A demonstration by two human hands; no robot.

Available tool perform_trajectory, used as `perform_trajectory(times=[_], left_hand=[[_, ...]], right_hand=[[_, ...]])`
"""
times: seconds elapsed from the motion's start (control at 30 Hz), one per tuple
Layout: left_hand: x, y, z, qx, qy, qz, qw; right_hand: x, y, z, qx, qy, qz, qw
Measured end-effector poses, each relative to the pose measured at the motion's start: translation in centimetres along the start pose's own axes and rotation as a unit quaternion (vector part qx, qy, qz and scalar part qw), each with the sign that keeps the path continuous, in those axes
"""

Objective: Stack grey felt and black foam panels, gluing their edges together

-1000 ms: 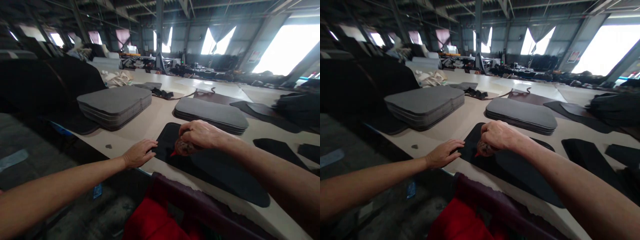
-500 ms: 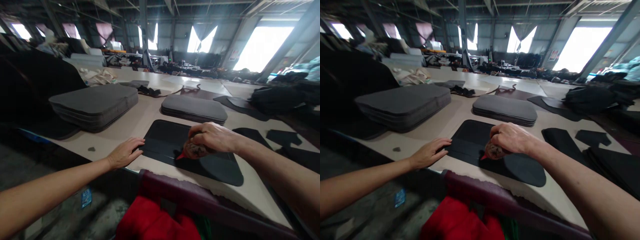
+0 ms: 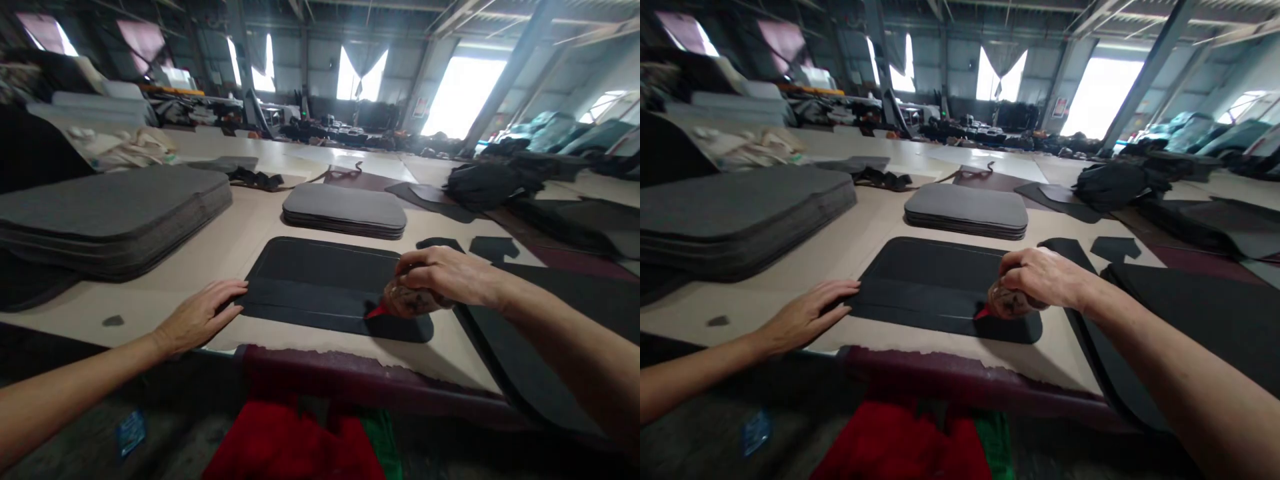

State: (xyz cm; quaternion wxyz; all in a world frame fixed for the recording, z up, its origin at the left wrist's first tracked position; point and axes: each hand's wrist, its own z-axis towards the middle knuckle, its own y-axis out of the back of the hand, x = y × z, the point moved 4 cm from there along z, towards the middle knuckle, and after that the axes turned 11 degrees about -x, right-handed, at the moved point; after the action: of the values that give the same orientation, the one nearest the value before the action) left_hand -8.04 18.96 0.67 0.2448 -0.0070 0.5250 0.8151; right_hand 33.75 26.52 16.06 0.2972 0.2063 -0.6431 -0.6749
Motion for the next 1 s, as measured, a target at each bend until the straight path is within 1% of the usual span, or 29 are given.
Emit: perform_trajectory(times=[0.1,0.17,0.23,0.3,0.4,0.5,0.57,0.6,0.67,0.77,0.9,0.97,1.0], left_hand=[[0.3,-0.1,0.0,0.000,0.006,0.002,1.000],[0.3,-0.1,0.0,0.006,0.008,0.005,1.000],[0.1,0.0,0.0,0.019,0.011,0.010,1.000],[0.0,0.0,0.1,0.030,0.017,0.015,0.999],[-0.3,0.2,0.1,0.027,0.018,0.017,0.999],[-0.3,0.2,0.2,0.025,0.018,0.018,0.999],[-0.2,0.2,0.2,0.027,0.020,0.020,0.999],[-0.2,0.2,0.2,0.026,0.022,0.020,0.999],[-0.2,0.3,0.2,0.023,0.020,0.021,0.999],[-0.3,0.4,0.3,0.022,0.020,0.022,0.999],[-0.3,0.4,0.3,0.017,0.019,0.025,0.999],[-0.2,0.3,0.3,0.015,0.021,0.026,0.999],[-0.1,0.3,0.2,0.013,0.021,0.025,0.999]], right_hand=[[-1.5,0.4,-1.9,-0.001,0.011,-0.003,1.000],[-2.5,0.6,-3.2,0.007,-0.006,-0.002,1.000],[-3.7,0.9,-4.5,0.011,-0.060,0.006,0.998],[-4.8,1.1,-5.6,0.002,-0.113,0.029,0.993],[-6.2,1.2,-7.1,-0.011,-0.164,0.060,0.985],[-7.4,1.2,-8.5,-0.014,-0.173,0.050,0.984],[-7.9,1.1,-9.4,-0.010,-0.160,0.041,0.986],[-8.2,1.0,-9.8,-0.007,-0.166,0.044,0.985],[-8.8,0.8,-10.7,-0.007,-0.215,0.059,0.975],[-9.3,0.6,-11.7,-0.025,-0.297,0.098,0.949],[-9.4,0.2,-12.9,-0.048,-0.338,0.147,0.928],[-9.8,-0.3,-14.0,-0.075,-0.368,0.194,0.906],[-10.1,-0.6,-14.6,-0.096,-0.387,0.226,0.889]])
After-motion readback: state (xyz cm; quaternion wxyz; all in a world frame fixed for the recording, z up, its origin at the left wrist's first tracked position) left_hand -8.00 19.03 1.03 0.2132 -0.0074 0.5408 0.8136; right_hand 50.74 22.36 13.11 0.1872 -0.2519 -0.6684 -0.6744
